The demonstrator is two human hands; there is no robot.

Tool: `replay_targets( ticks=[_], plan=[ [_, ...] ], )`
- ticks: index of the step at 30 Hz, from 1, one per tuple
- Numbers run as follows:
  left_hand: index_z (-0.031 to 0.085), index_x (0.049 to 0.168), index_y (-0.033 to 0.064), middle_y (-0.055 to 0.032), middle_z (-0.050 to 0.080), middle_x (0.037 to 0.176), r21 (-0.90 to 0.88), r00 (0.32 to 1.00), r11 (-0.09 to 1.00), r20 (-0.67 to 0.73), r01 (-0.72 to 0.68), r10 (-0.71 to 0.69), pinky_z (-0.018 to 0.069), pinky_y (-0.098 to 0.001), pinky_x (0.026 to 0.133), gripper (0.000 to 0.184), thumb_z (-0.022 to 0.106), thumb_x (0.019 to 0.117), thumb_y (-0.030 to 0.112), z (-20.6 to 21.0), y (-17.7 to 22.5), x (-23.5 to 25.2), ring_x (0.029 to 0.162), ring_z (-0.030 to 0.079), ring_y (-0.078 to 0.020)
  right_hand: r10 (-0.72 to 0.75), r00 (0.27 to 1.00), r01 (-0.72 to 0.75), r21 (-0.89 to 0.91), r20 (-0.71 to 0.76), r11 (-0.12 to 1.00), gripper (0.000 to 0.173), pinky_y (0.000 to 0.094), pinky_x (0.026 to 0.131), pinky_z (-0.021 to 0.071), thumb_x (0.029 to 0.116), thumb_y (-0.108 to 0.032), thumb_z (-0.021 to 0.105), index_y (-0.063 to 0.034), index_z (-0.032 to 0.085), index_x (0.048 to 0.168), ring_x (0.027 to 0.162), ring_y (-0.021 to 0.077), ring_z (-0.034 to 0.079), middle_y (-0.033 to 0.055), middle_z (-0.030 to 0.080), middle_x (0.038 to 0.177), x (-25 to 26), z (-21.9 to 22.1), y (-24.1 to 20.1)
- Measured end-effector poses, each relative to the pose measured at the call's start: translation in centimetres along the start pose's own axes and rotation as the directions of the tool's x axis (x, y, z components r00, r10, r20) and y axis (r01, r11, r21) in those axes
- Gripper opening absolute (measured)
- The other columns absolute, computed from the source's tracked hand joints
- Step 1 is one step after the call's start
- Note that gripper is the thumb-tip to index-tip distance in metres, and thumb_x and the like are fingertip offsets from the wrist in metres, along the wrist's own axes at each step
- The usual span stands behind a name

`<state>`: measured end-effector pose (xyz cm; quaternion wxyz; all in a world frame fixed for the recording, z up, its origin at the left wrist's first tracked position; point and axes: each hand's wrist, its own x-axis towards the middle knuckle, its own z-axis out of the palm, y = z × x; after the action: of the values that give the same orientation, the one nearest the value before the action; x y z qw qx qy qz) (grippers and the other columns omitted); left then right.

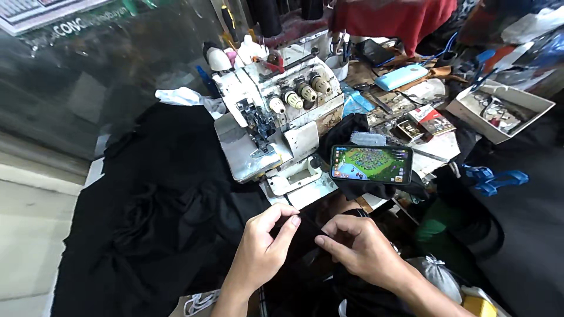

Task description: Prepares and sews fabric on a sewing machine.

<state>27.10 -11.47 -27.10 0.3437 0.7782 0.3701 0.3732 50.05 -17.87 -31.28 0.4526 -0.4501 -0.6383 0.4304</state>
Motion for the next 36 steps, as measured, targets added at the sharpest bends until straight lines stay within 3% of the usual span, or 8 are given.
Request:
replay_targets(
  ticks=[10, 14, 18, 24, 31, 36],
  plan=[
    [0.074, 0.106, 0.0111, 0.0017, 0.073, 0.096, -0.056, 1.0, 0.998, -0.021, -0.013, 0.012, 0.062, -0.0299, 0.074, 0.019, 0.057, 0.1029, 0.019, -0.2, 0.2, -0.3, 0.083, 0.07, -0.0133, -0.032, 0.998, 0.031, -0.036, -0.052, 0.999, 0.017, 0.0251, 0.061, 0.0606, 0.0952, -0.03, 0.075, -0.0129, 0.074, 0.092, 0.069, 0.0063, 0.068, -0.0048, 0.071, 0.083, 0.1, 0.3, -0.6],
    [0.074, 0.104, 0.009, 0.0013, 0.073, 0.09, -0.033, 0.997, 0.999, -0.067, 0.029, -0.031, 0.0613, -0.0273, 0.073, 0.022, 0.055, 0.1017, 0.021, -0.1, 1.3, -0.5, 0.083, 0.07, -0.0123, -0.046, 0.997, 0.044, -0.039, -0.063, 0.998, 0.018, 0.0254, 0.062, 0.0605, 0.0956, -0.03, 0.074, -0.0125, 0.073, 0.092, 0.07, 0.0066, 0.067, -0.0045, 0.07, 0.084, 0.0, 0.3, -0.7],
    [0.071, 0.104, 0.0117, 0.0019, 0.071, 0.094, -0.045, 1.0, 0.999, -0.016, -0.01, 0.009, 0.0605, -0.0289, 0.075, 0.021, 0.053, 0.1052, 0.022, -0.4, 0.2, -0.3, 0.085, 0.068, -0.0126, -0.025, 0.999, 0.025, 0.003, -0.034, 1.0, 0.019, 0.0264, 0.06, 0.0603, 0.0977, -0.031, 0.072, -0.0125, 0.073, 0.092, 0.068, 0.0078, 0.067, -0.004, 0.07, 0.083, 0.0, 0.2, -0.9],
    [0.071, 0.106, 0.0125, 0.0034, 0.068, 0.087, -0.009, 0.999, 1.0, -0.041, 0.016, -0.016, 0.058, -0.0266, 0.068, 0.022, 0.052, 0.1054, 0.023, -0.7, 0.3, -0.2, 0.077, 0.066, -0.0105, -0.046, 0.999, 0.045, 0.05, 0.02, 0.998, 0.017, 0.0269, 0.06, 0.0598, 0.1005, -0.028, 0.068, -0.0116, 0.073, 0.099, 0.07, 0.01, 0.066, -0.0009, 0.068, 0.092, 0.4, 0.0, -0.9],
    [0.073, 0.105, 0.0126, 0.005, 0.071, 0.088, 0.12, 0.993, 0.991, -0.103, 0.065, -0.052, 0.059, -0.0236, 0.067, 0.02, 0.058, 0.1045, 0.025, -2.0, -1.8, 0.3, 0.076, 0.068, -0.0065, -0.048, 0.999, 0.047, 0.051, 0.015, 0.998, 0.019, 0.0258, 0.057, 0.0594, 0.0983, -0.03, 0.071, -0.0128, 0.072, 0.093, 0.066, 0.0089, 0.066, -0.002, 0.068, 0.085, 3.4, 0.7, -0.5],
    [0.072, 0.105, 0.0184, 0.0081, 0.069, 0.085, 0.315, 0.977, 0.948, -0.211, 0.053, 0.015, 0.0574, -0.0248, 0.061, 0.02, 0.056, 0.1042, 0.031, -6.5, 2.1, 4.3, 0.07, 0.065, -0.0055, -0.127, 0.992, 0.127, 0.087, -0.006, 0.988, 0.019, 0.0294, 0.056, 0.0607, 0.0991, -0.031, 0.07, -0.0124, 0.072, 0.095, 0.064, 0.0117, 0.067, -0.0017, 0.069, 0.084, 9.2, 0.6, -4.3]
  ],
)
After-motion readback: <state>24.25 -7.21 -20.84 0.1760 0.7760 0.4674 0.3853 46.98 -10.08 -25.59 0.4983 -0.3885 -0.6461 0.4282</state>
